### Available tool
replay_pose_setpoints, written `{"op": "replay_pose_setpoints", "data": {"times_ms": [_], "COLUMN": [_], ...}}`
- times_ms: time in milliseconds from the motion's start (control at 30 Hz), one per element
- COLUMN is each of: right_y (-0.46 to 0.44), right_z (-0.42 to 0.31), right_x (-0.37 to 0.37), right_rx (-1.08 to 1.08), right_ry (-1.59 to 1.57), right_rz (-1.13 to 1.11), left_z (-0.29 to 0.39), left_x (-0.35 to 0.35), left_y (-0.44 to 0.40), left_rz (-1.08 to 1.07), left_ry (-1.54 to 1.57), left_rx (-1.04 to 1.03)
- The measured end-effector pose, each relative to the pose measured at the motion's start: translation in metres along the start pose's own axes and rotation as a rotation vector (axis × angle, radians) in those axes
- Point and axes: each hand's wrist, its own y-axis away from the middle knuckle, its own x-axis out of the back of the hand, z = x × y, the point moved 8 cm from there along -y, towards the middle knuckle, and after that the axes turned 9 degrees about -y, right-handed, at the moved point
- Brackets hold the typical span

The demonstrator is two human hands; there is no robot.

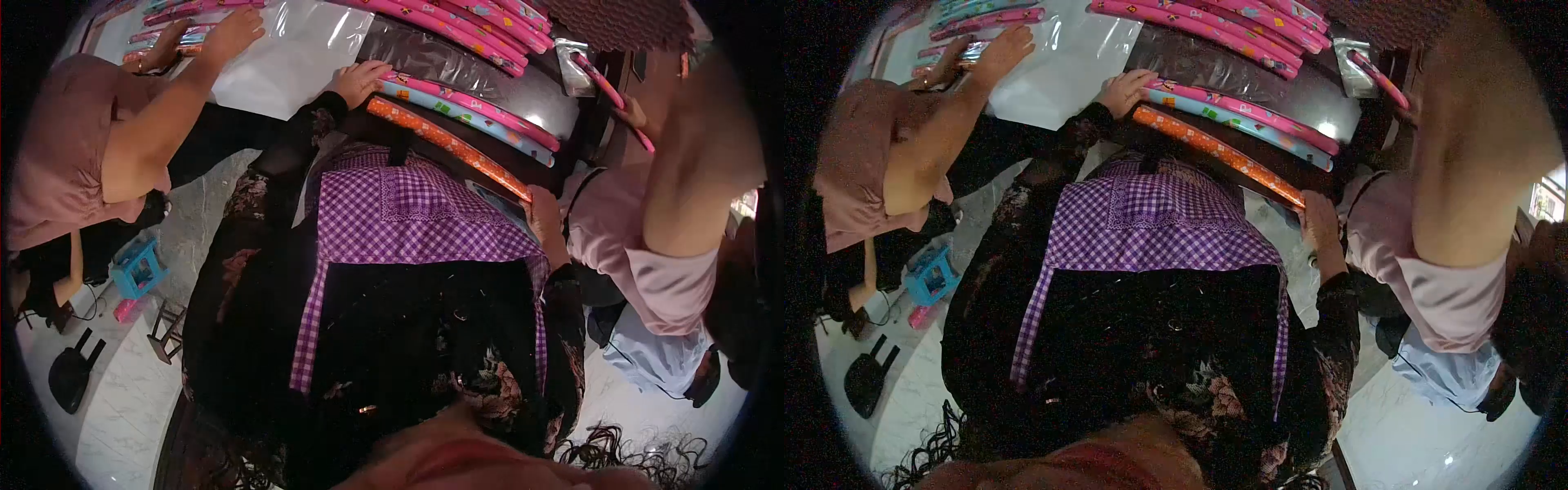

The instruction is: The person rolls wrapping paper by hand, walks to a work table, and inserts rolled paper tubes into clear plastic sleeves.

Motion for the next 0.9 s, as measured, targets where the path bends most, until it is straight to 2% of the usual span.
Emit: {"op": "replay_pose_setpoints", "data": {"times_ms": [133,200,233,300,433,500,533,600,633,767,833,900], "right_y": [-0.012,-0.021,-0.023,-0.028,-0.033,-0.036,-0.038,-0.047,-0.045,-0.044,-0.041,-0.042], "right_z": [0.022,0.019,0.021,0.027,0.038,0.041,0.044,0.049,0.059,0.063,0.064,0.066], "right_x": [-0.018,-0.018,-0.023,-0.034,-0.042,-0.042,-0.042,-0.042,-0.049,-0.047,-0.051,-0.053], "right_rx": [0.003,0.130,0.133,0.075,0.064,0.010,-0.041,-0.043,-0.037,-0.066,-0.083,-0.086], "right_ry": [0.032,0.013,0.011,0.077,0.039,0.026,0.012,0.040,0.065,-0.060,-0.020,0.034], "right_rz": [-0.010,0.127,0.125,0.117,0.208,0.188,0.172,0.173,0.187,0.252,0.296,0.267], "left_z": [0.005,0.000,-0.001,0.001,-0.006,-0.006,-0.008,-0.008,-0.008,-0.001,0.004,0.002], "left_x": [0.006,0.001,-0.001,-0.001,-0.002,0.001,-0.002,0.003,-0.008,0.004,0.004,0.006], "left_y": [-0.003,-0.005,-0.006,-0.007,-0.002,-0.004,-0.002,0.001,-0.002,-0.001,0.001,0.002], "left_rz": [0.001,-0.042,-0.043,-0.014,-0.089,-0.016,-0.021,-0.161,-0.126,-0.189,-0.315,-0.336], "left_ry": [0.044,0.035,0.034,0.202,0.063,0.289,0.294,0.114,0.202,0.232,0.083,0.065], "left_rx": [-0.017,-0.038,-0.033,-0.074,-0.069,-0.161,-0.159,-0.049,-0.106,-0.088,-0.144,-0.178]}}
